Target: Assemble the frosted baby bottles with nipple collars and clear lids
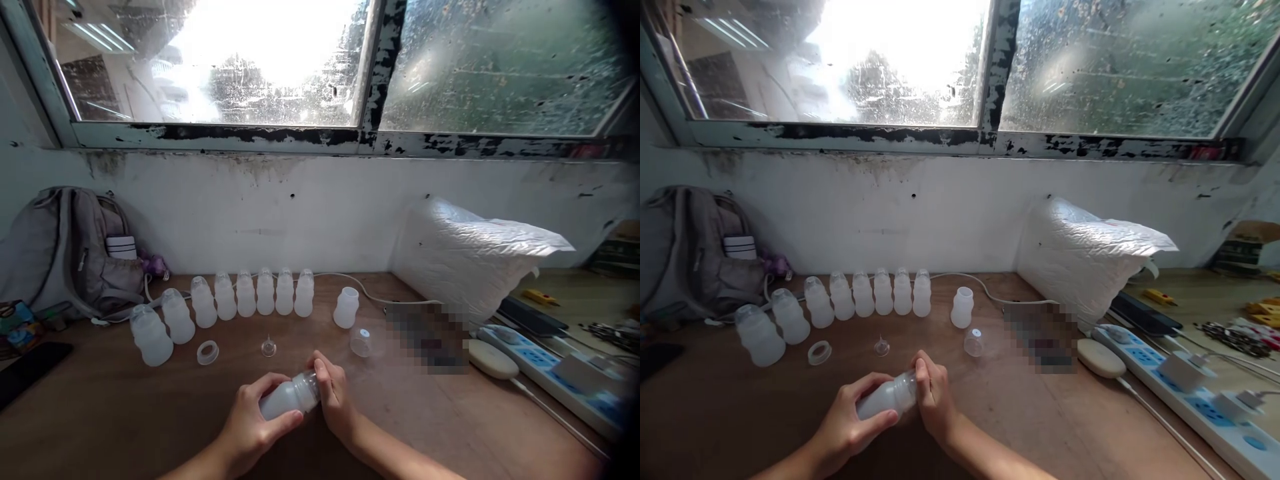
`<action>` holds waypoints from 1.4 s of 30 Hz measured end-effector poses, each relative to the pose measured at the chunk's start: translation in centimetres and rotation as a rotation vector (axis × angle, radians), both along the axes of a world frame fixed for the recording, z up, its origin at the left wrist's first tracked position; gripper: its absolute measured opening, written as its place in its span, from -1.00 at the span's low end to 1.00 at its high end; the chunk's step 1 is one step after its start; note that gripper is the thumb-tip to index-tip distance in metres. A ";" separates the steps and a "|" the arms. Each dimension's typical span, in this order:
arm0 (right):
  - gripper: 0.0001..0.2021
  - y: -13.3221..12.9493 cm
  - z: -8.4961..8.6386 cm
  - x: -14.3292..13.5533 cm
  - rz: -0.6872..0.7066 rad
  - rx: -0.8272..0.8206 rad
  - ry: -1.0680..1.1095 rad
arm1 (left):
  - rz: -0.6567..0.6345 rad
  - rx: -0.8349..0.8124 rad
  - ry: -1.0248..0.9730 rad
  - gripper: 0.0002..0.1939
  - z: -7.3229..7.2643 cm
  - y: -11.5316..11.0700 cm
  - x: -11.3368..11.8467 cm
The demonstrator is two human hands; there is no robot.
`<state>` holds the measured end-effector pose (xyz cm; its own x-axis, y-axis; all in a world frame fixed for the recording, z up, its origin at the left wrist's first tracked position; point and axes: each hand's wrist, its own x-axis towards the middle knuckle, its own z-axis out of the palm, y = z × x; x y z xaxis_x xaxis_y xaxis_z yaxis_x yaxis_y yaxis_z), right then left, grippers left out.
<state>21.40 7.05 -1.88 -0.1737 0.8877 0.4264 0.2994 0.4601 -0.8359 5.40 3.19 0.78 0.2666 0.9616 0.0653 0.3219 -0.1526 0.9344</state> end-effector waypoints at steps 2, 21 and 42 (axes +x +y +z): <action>-0.62 0.0 0.1 0.1 0.011 -0.033 -0.010 | -0.015 -0.011 -0.009 -0.64 0.0 0.3 -0.2; -0.73 3.8 17.3 4.3 -0.191 0.046 -0.464 | 0.082 -0.102 -0.595 -0.62 -1.4 1.3 -1.3; -0.71 12.6 9.6 3.7 -0.526 0.039 -0.750 | 0.045 0.033 -0.165 -0.83 -1.3 1.6 -1.7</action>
